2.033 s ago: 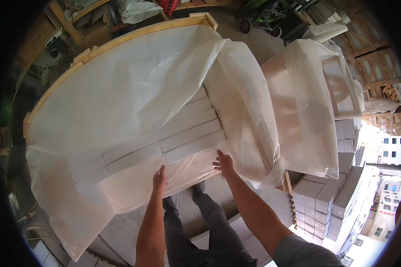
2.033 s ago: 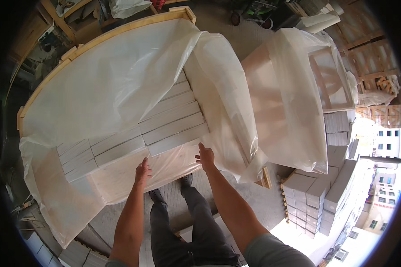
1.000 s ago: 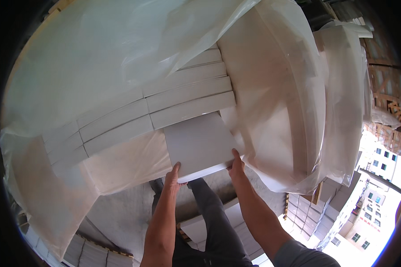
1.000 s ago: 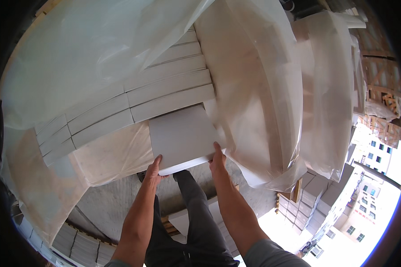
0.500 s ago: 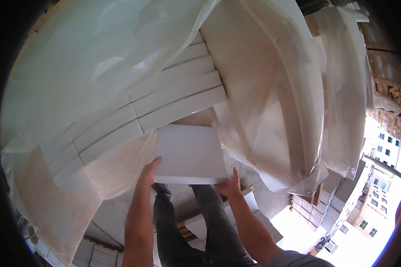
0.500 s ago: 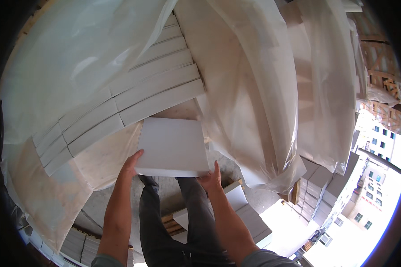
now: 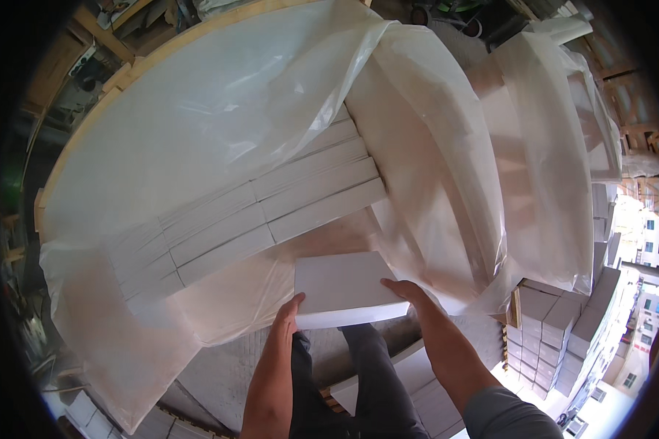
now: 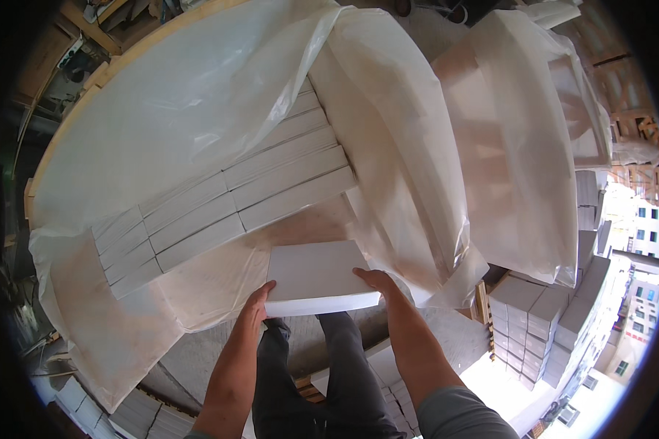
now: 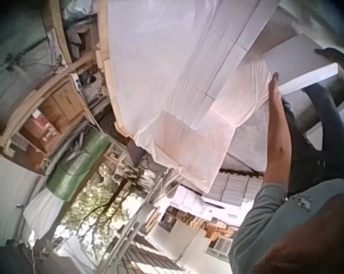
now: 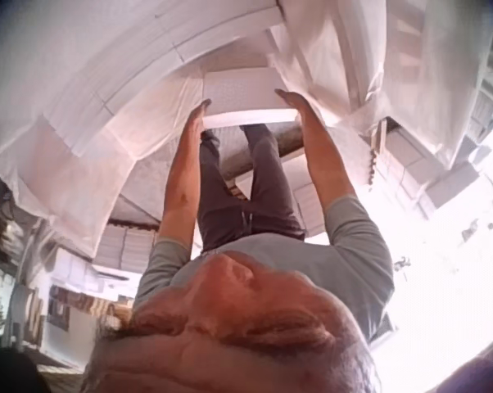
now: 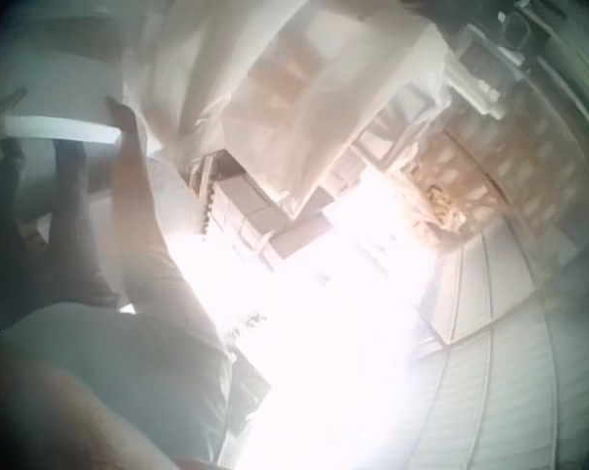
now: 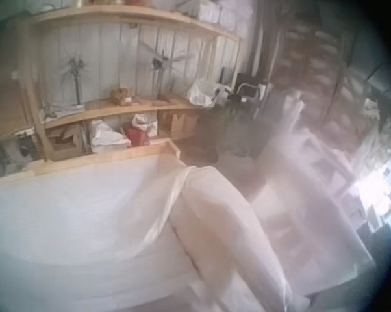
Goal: The person repeatedly picks up white rectangular tiles from a plastic-wrapped pallet and places them onto a growing stack on a wooden pallet. The person handles the tiles one at a time, moving between the source and destination pallets throughout the clip.
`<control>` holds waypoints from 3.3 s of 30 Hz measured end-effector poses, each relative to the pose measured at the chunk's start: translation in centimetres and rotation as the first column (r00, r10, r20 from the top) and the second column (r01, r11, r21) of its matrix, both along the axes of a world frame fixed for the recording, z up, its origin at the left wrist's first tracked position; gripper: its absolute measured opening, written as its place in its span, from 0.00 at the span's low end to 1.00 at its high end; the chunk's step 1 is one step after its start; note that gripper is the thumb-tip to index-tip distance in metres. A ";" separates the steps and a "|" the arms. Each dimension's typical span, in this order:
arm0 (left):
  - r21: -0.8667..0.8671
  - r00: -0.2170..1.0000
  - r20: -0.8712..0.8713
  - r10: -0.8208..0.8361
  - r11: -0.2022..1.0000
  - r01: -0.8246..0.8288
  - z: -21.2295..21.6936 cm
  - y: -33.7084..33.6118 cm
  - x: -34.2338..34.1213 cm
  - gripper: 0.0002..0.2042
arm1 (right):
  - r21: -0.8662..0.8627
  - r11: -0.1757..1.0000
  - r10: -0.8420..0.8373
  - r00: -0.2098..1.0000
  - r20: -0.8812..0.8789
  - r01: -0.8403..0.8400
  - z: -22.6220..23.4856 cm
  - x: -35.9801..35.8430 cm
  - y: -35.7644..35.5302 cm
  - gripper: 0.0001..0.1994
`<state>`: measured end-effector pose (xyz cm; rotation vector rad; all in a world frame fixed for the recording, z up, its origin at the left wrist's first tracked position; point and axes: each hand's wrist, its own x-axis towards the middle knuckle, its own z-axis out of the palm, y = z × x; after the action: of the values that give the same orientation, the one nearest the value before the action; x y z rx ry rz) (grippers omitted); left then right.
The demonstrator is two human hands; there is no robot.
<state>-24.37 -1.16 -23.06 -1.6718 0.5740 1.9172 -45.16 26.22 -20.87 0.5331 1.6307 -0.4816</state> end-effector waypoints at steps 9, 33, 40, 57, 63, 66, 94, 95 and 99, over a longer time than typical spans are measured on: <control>0.163 0.967 0.042 -0.252 0.956 0.243 10.1 3.0 10.8 0.24 | 0.121 0.988 -0.103 0.992 0.073 0.094 8.3 14.5 7.5 0.33; 0.190 0.291 -0.189 -0.938 0.255 0.948 16.7 -0.3 24.2 0.25 | 0.127 0.455 -0.891 0.450 0.064 0.881 21.6 65.8 3.6 0.34; 0.178 -0.053 -0.166 -0.985 -0.083 0.981 18.9 7.0 29.3 0.25 | 0.109 0.002 -0.999 -0.002 0.037 0.994 25.4 80.3 -0.9 0.40; 0.159 -0.627 -0.105 -0.772 -0.636 0.755 21.9 26.3 44.2 0.24 | 0.129 -0.619 -0.783 -0.622 -0.016 0.775 22.5 99.2 -7.1 0.38; 0.211 -0.675 -0.058 -0.735 -0.670 0.712 20.0 30.5 44.8 0.24 | 0.174 -0.704 -0.701 -0.713 -0.011 0.689 20.0 99.6 -6.2 0.38; 0.196 -0.702 -0.014 -0.712 -0.690 0.697 19.6 32.2 44.9 0.24 | 0.156 -0.686 -0.718 -0.696 0.018 0.711 17.8 99.7 -4.8 0.38; -0.384 -0.719 -0.139 -0.681 -0.632 0.673 -8.7 51.4 61.0 0.27 | -0.022 -0.791 -0.569 -0.749 -0.340 0.611 -11.4 110.1 10.2 0.41; -0.338 -0.684 0.017 -0.730 -0.648 0.683 -8.2 50.3 60.3 0.25 | 0.004 -0.788 -0.586 -0.747 -0.313 0.616 -11.0 109.3 9.5 0.42; -0.347 -0.207 0.018 -0.978 -0.200 0.916 -10.9 44.0 59.4 0.25 | 0.015 -0.812 -0.529 -0.726 -0.440 0.583 -14.7 106.4 5.9 0.45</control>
<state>35.04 42.87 -34.00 -0.3660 1.6725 0.6773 61.22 32.11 -35.53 2.8666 0.2779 -1.6996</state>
